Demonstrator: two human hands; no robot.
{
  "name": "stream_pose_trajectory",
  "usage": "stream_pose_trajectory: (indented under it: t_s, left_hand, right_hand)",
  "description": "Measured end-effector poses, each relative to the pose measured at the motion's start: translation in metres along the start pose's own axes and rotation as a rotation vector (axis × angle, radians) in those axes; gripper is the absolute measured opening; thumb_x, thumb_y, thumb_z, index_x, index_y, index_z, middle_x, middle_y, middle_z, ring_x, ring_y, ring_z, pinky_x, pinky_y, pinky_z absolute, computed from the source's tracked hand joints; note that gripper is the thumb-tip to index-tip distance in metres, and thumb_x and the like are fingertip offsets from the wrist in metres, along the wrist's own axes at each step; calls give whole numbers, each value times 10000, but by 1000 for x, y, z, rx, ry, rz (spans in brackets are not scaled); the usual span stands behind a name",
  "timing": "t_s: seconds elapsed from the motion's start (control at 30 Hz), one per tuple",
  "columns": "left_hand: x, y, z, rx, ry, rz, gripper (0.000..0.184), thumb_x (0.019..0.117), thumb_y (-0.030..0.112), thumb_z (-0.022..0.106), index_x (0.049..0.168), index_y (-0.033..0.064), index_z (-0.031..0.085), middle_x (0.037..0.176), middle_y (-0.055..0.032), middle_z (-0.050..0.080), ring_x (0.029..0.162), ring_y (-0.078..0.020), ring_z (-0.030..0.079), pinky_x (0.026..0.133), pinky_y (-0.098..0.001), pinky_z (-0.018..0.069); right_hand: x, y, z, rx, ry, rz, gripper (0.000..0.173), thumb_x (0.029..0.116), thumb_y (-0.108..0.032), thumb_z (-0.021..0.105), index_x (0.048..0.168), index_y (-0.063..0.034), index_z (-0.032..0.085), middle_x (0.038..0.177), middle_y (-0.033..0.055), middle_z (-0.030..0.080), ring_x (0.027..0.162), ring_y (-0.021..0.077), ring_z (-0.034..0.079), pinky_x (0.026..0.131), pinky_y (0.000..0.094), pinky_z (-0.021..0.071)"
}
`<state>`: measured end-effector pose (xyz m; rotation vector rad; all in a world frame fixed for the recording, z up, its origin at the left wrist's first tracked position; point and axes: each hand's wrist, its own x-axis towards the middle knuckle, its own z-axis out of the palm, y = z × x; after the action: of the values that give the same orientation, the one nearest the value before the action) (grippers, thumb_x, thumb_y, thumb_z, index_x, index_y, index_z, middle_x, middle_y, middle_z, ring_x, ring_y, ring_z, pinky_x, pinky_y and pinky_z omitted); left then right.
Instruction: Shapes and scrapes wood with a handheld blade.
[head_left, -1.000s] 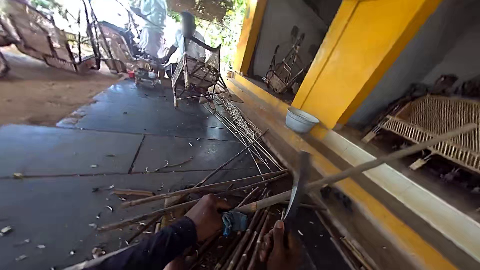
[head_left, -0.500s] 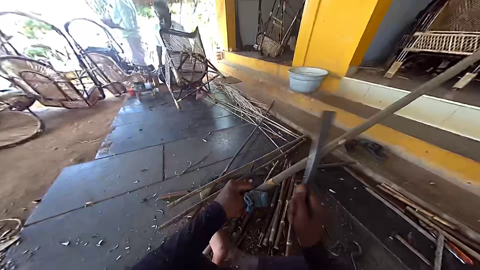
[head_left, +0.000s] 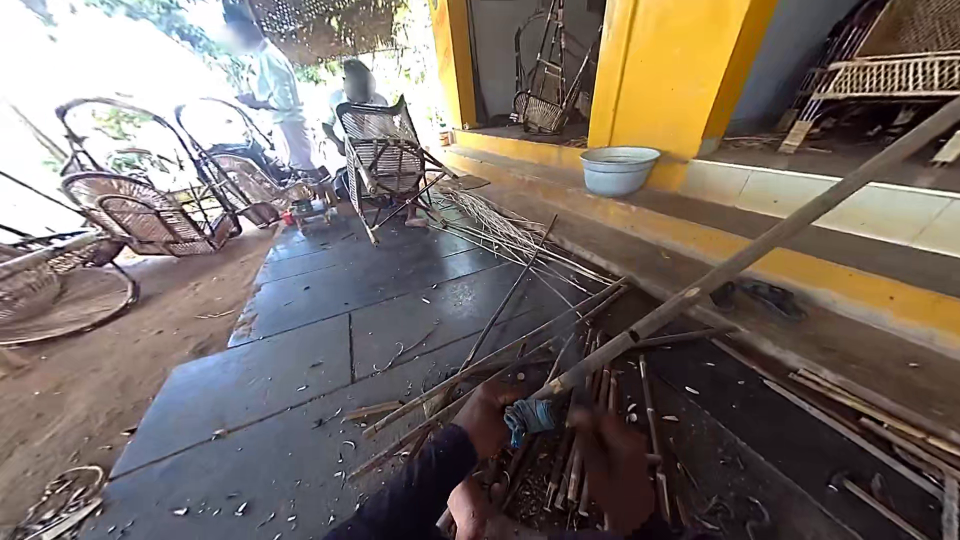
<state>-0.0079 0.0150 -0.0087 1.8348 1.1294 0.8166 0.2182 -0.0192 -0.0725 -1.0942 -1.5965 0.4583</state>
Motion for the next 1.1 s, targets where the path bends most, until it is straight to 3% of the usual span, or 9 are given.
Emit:
stream_pose_trajectory:
  t_s: [0.07,0.2,0.3,0.43,0.53,0.67,0.77,1.0,1.1]
  left_hand:
    - [-1,-1,2,4,3,22,75,919,84,688,895,69,758,826,10,735,752,-45,676,748,-297,592]
    - [0,-2,1,68,-9,98,96,896,70,703,959,28,762,918,-48,753,871,-93,696,856,-349,588]
    - [-2,-7,-1,59,-46,74,137,917,53,664,1005,15,763,966,-68,759,912,-108,703,893,-368,583]
    - [-3,4,0,62,-83,19,174,933,64,639,1058,26,753,957,-84,746,847,-129,697,807,-386,589]
    - [-4,-8,0,98,-110,-3,192,924,50,622,1065,21,749,974,-101,744,880,-167,704,833,-431,587]
    - [-2,-2,-1,110,-111,15,141,942,81,623,999,18,736,882,-96,720,796,-162,682,760,-421,574]
    - [-7,-2,-1,110,-119,13,125,933,81,652,979,12,746,886,-95,727,803,-158,686,776,-416,577]
    - [-15,26,-3,79,-115,-77,105,953,12,644,978,-13,742,868,-100,714,757,-138,654,747,-366,563]
    - [-11,19,-5,66,-130,-67,91,939,77,665,949,17,733,803,-88,695,651,-149,631,635,-388,552]
  right_hand:
    - [-10,2,3,-104,-65,-63,421,1037,-502,539,913,-133,698,589,-17,575,488,127,561,450,383,497]
    - [1,-6,-13,116,114,69,360,1072,-335,501,1025,-12,652,613,1,562,453,120,542,411,333,514]
    - [-8,-7,-13,-128,-2,-73,461,1031,-497,551,889,-82,694,564,-11,574,451,91,547,420,334,493]
    - [3,-8,-24,-11,89,15,378,1071,-316,483,1029,24,642,605,4,565,455,114,555,420,339,524]
    - [-8,-4,-20,-138,-31,-40,448,1037,-477,540,925,-72,696,572,-12,578,456,102,555,428,345,504]
    - [1,-11,-28,63,59,111,363,1071,-301,486,1017,22,642,611,26,562,456,137,549,427,356,524]
    - [-17,-12,-16,-117,-118,-40,411,1027,-437,577,900,-69,709,569,-1,596,456,114,575,436,352,519]
    - [-24,-13,1,-148,-34,-107,390,1027,-428,574,901,-79,693,577,-17,582,461,91,550,435,332,496]
    - [-10,-21,-9,79,119,71,345,1066,-288,495,963,13,628,587,0,539,441,103,531,418,317,511]
